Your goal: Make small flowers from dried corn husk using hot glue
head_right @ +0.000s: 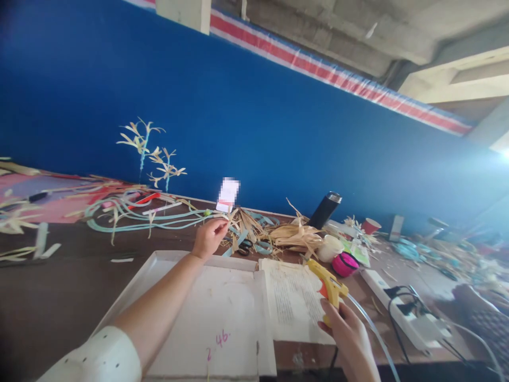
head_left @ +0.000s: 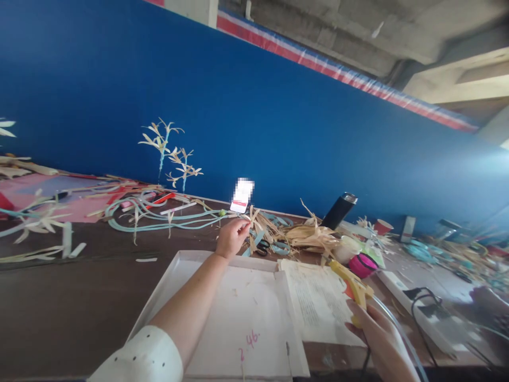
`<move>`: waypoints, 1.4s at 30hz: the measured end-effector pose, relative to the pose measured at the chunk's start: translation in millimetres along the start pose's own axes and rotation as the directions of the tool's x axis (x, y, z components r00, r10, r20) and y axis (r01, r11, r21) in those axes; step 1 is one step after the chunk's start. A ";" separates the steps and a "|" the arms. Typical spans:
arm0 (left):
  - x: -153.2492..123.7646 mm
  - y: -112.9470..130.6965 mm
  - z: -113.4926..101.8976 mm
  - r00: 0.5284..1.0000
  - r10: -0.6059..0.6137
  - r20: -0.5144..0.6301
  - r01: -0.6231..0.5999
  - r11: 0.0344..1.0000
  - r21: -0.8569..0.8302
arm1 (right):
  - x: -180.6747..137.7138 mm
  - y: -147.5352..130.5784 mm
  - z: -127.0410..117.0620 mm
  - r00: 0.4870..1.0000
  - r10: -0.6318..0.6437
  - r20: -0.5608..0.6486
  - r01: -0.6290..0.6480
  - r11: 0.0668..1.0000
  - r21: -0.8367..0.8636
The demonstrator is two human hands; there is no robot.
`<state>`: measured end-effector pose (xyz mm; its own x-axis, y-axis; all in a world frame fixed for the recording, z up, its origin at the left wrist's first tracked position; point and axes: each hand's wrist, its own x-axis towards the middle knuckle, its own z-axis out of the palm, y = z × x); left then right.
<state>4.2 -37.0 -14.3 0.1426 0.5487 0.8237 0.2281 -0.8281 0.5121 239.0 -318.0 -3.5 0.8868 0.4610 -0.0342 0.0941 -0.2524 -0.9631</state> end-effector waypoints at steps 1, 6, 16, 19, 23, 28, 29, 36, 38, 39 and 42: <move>-0.3 -0.1 0.2 1.000 0.002 0.002 -0.002 1.000 -0.006 | -4.9 -7.8 -0.3 0.999 0.038 0.022 -0.039 0.997 0.063; -0.7 1.9 -0.2 1.000 -0.024 0.015 0.024 0.999 -0.028 | -26.3 -46.8 14.4 0.993 0.015 0.118 -0.043 0.970 0.241; -2.2 -1.3 7.1 0.968 -0.229 0.102 0.248 0.936 -0.251 | -48.3 -78.1 75.8 0.924 -0.090 0.372 -0.021 0.959 0.282; -4.3 -3.0 9.6 0.949 -0.276 0.153 0.312 0.893 -0.323 | -56.2 -84.6 89.2 0.913 -0.104 0.395 -0.022 0.953 0.304; -5.5 -0.8 10.8 0.939 -0.284 0.196 0.341 0.849 -0.404 | -61.8 -88.0 102.7 0.906 -0.112 0.407 -0.027 0.947 0.321; -1.9 7.4 6.7 0.962 -0.213 0.174 0.265 0.884 -0.386 | -60.8 -86.0 109.2 0.903 -0.113 0.415 -0.023 0.951 0.309; -0.9 9.1 5.7 0.968 -0.194 0.157 0.239 0.902 -0.361 | -60.5 -85.6 109.5 0.903 -0.112 0.415 -0.022 0.952 0.304; 2.0 17.4 4.6 0.990 -0.090 0.113 0.122 0.939 -0.323 | -63.4 -84.9 110.2 0.912 -0.121 0.392 0.005 0.959 0.285; 2.1 18.7 4.8 0.991 -0.080 0.111 0.112 0.940 -0.323 | -66.0 -85.5 109.5 0.921 -0.128 0.369 0.033 0.967 0.251; 2.2 19.2 4.8 0.991 -0.076 0.111 0.108 0.941 -0.320 | -67.5 -85.9 108.9 0.923 -0.130 0.362 0.052 0.974 0.219; 2.8 20.3 4.4 0.993 -0.057 0.101 0.085 0.951 -0.296 | -71.9 -87.6 106.7 0.927 -0.123 0.355 0.101 0.992 0.079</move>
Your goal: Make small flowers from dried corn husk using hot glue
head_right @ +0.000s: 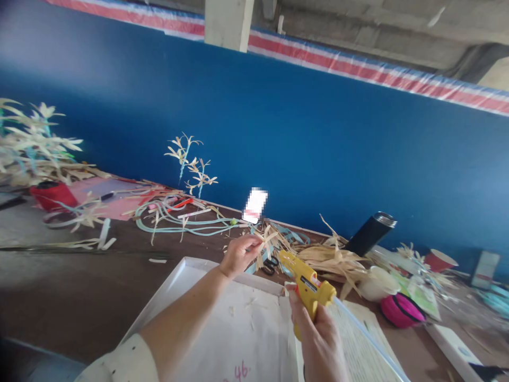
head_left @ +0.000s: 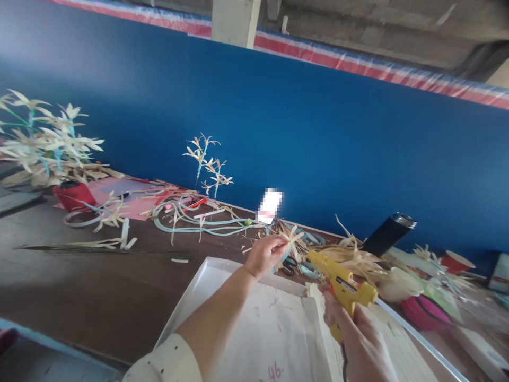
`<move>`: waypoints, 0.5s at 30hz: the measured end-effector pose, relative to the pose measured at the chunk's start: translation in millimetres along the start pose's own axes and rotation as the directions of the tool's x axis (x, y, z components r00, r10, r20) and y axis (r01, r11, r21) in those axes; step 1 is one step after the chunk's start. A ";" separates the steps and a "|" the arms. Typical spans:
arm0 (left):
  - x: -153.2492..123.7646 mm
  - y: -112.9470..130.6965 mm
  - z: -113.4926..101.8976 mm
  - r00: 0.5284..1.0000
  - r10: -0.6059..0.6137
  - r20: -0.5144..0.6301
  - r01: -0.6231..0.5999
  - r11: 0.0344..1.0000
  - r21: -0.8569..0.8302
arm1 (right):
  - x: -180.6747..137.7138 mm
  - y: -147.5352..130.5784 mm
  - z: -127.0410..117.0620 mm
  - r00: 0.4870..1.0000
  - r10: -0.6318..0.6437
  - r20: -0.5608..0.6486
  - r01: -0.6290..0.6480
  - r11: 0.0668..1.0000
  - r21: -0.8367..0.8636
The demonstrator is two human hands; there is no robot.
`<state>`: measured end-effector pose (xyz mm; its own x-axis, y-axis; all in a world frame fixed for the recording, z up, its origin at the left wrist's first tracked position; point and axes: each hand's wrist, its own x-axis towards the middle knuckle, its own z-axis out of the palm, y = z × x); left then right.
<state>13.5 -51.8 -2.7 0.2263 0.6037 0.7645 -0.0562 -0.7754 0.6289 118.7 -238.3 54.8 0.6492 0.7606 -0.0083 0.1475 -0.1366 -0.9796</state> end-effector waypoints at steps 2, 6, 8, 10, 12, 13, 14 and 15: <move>0.4 1.0 -0.1 1.000 0.022 -0.007 -0.021 1.000 0.013 | -2.5 -1.2 0.3 1.000 0.021 0.001 -0.021 0.997 -0.079; 1.5 4.2 0.5 0.998 0.051 -0.026 -0.051 0.999 0.019 | -4.4 -1.6 3.5 1.000 0.019 -0.017 -0.021 0.994 -0.111; 2.2 5.6 0.8 0.997 0.069 -0.034 -0.069 0.997 0.023 | -4.3 -1.6 5.6 0.999 0.018 -0.040 -0.022 0.994 -0.109; 2.5 6.3 0.9 0.995 0.095 -0.034 -0.094 0.995 0.025 | -4.1 -1.8 7.3 0.998 0.037 -0.059 -0.044 0.991 -0.127; 2.6 6.2 0.7 0.992 0.120 -0.027 -0.119 0.993 0.027 | -4.2 -2.4 8.5 0.996 0.059 -0.070 -0.069 0.987 -0.145; 2.5 6.1 0.6 0.991 0.130 -0.023 -0.129 0.991 0.026 | -4.3 -2.8 9.0 0.995 0.067 -0.074 -0.078 0.985 -0.152; 2.4 6.0 0.5 0.990 0.137 -0.019 -0.137 0.990 0.024 | -4.5 -3.1 9.4 0.995 0.070 -0.074 -0.081 0.984 -0.157; 2.4 6.1 0.3 0.990 0.143 -0.016 -0.142 0.990 0.023 | -4.7 -3.4 9.8 0.995 0.069 -0.074 -0.080 0.984 -0.158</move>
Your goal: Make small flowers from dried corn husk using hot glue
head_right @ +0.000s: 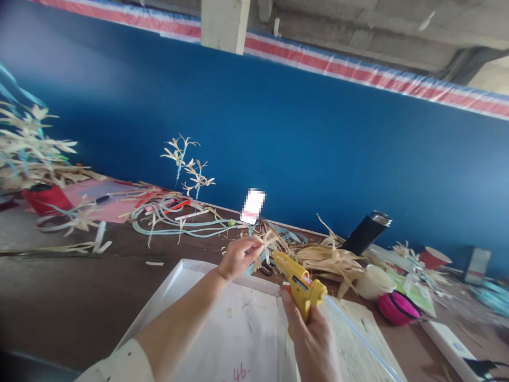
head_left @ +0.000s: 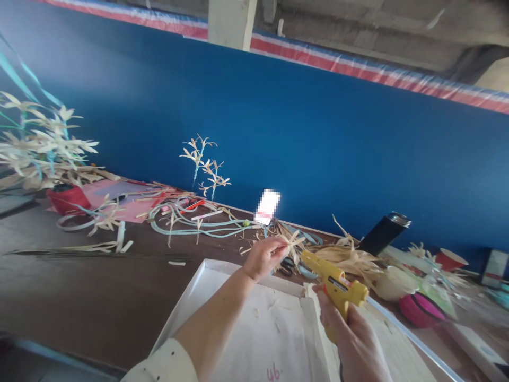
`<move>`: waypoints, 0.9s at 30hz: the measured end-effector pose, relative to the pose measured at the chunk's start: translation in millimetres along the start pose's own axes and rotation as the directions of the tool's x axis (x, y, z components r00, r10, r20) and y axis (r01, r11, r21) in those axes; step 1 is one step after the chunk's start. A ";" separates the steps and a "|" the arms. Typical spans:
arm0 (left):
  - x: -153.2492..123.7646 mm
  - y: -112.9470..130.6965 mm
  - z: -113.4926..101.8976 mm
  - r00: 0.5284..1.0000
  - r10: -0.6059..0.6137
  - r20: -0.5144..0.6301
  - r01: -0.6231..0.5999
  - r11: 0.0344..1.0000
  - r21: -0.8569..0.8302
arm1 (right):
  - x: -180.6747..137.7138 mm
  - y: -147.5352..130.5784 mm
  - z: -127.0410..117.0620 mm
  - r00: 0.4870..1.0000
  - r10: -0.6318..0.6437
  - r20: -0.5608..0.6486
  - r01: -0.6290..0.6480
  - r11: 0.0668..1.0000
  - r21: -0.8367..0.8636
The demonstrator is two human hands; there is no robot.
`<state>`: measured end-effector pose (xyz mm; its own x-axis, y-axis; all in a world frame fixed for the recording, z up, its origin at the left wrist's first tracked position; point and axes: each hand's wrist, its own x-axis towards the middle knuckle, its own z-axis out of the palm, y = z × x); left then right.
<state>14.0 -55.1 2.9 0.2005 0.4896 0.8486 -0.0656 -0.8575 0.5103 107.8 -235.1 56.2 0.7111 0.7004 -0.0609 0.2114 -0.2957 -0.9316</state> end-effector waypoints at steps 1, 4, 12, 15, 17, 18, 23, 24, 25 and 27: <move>0.0 0.2 -0.2 1.000 0.002 0.001 -0.002 1.000 0.001 | -0.2 -0.3 0.4 1.000 -0.005 0.000 0.005 1.000 0.000; 0.4 1.3 -0.8 1.000 0.006 0.010 -0.006 1.000 0.006 | -0.2 -0.9 1.2 0.999 -0.036 -0.018 0.036 0.999 -0.002; 0.5 1.8 -1.2 0.999 0.035 0.010 -0.035 0.999 0.001 | 2.7 1.5 0.1 0.999 -0.050 -0.020 0.049 0.999 -0.012; 0.9 2.8 -1.2 0.999 0.042 0.007 -0.042 0.999 0.008 | 2.9 1.5 -0.3 1.000 -0.031 -0.005 0.031 0.999 0.010; 1.6 3.7 -1.6 0.999 0.038 0.011 -0.038 0.999 0.011 | 2.0 -0.1 -0.6 1.000 -0.027 -0.001 0.027 1.000 0.013; 2.1 4.2 -2.0 0.999 0.036 0.016 -0.036 0.999 0.011 | 1.5 -1.1 -0.7 1.000 -0.028 -0.003 0.028 1.000 0.007; 3.6 4.5 -4.2 0.999 0.019 0.035 -0.019 1.000 0.017 | -0.6 -3.3 -1.5 0.999 -0.039 -0.013 0.039 0.999 -0.029; 3.6 4.3 -4.5 0.999 0.018 0.036 -0.019 1.000 0.018 | -0.8 -3.2 -1.6 0.999 -0.043 -0.017 0.042 0.999 -0.030; 3.6 4.2 -4.7 0.999 0.020 0.037 -0.020 1.000 0.019 | -1.0 -3.2 -1.8 0.999 -0.048 -0.021 0.047 0.998 -0.030; 3.3 4.3 -4.9 0.999 0.026 0.040 -0.027 0.999 0.017 | -1.7 -4.2 -2.5 0.998 -0.052 -0.023 0.051 0.998 -0.030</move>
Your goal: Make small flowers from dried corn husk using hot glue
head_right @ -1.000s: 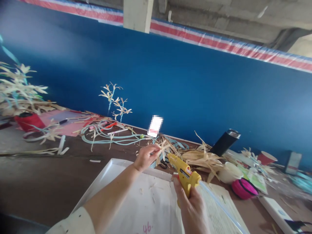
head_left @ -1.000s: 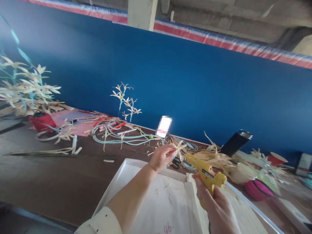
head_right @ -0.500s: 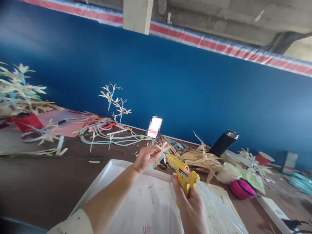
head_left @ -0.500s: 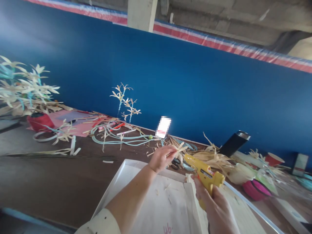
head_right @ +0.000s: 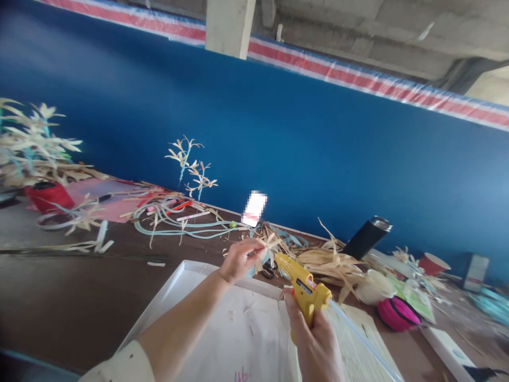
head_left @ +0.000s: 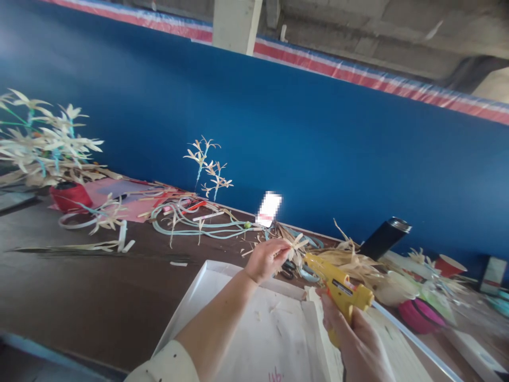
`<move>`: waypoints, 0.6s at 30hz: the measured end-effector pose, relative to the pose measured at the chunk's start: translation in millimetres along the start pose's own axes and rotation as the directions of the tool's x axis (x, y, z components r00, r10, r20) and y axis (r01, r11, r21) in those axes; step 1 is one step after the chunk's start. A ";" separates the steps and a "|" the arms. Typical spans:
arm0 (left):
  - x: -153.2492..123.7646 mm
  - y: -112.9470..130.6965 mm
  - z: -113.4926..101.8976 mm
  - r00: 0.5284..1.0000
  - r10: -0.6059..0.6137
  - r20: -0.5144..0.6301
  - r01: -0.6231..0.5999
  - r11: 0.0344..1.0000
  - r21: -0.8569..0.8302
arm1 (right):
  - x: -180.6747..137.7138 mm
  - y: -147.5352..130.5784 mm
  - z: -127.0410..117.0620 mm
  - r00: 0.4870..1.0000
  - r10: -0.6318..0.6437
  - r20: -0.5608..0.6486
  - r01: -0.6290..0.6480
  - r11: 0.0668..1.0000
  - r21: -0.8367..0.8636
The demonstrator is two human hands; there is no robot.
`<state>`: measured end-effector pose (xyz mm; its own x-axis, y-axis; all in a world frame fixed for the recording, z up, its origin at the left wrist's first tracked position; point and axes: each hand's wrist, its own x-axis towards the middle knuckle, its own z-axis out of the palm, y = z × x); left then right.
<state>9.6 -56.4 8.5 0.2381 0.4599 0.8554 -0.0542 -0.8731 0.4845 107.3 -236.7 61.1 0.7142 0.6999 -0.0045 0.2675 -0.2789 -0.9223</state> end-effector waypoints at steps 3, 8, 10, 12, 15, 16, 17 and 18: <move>-0.5 1.2 0.4 1.000 -0.024 0.008 0.024 0.999 -0.032 | -1.8 -4.3 -1.9 1.000 0.009 0.015 -0.009 1.000 -0.014; 0.2 4.8 1.5 0.930 -0.360 0.076 0.366 0.889 -0.276 | -3.4 -8.4 -4.0 0.999 0.030 0.039 -0.029 0.999 -0.022; 1.8 6.0 1.1 0.848 -0.509 0.148 0.524 0.760 -0.386 | -2.5 -6.1 -2.3 0.999 0.042 0.025 -0.042 0.999 0.000; 4.1 7.0 0.6 0.772 -0.593 0.230 0.622 0.630 -0.466 | -1.0 -2.7 1.3 0.998 0.051 -0.021 -0.050 0.998 0.037; 6.4 8.1 2.3 0.686 -0.639 0.348 0.699 0.444 -0.561 | 1.7 1.2 9.1 0.994 0.058 -0.093 -0.050 0.995 0.084; 6.4 8.2 3.7 0.662 -0.644 0.383 0.714 0.387 -0.584 | 2.7 2.2 12.1 0.992 0.054 -0.113 -0.044 0.995 0.092; 6.0 7.9 5.5 0.642 -0.648 0.410 0.724 0.337 -0.602 | 3.9 3.1 15.1 0.990 0.046 -0.130 -0.034 0.995 0.096; 5.3 7.4 7.4 0.624 -0.654 0.427 0.731 0.296 -0.615 | 5.2 4.2 18.2 0.989 0.036 -0.142 -0.022 0.995 0.098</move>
<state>17.6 -61.6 15.2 0.5982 0.7892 0.1391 -0.4384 0.1771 0.8812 100.4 -222.2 50.2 0.8080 0.5890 0.0176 0.1869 -0.2279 -0.9556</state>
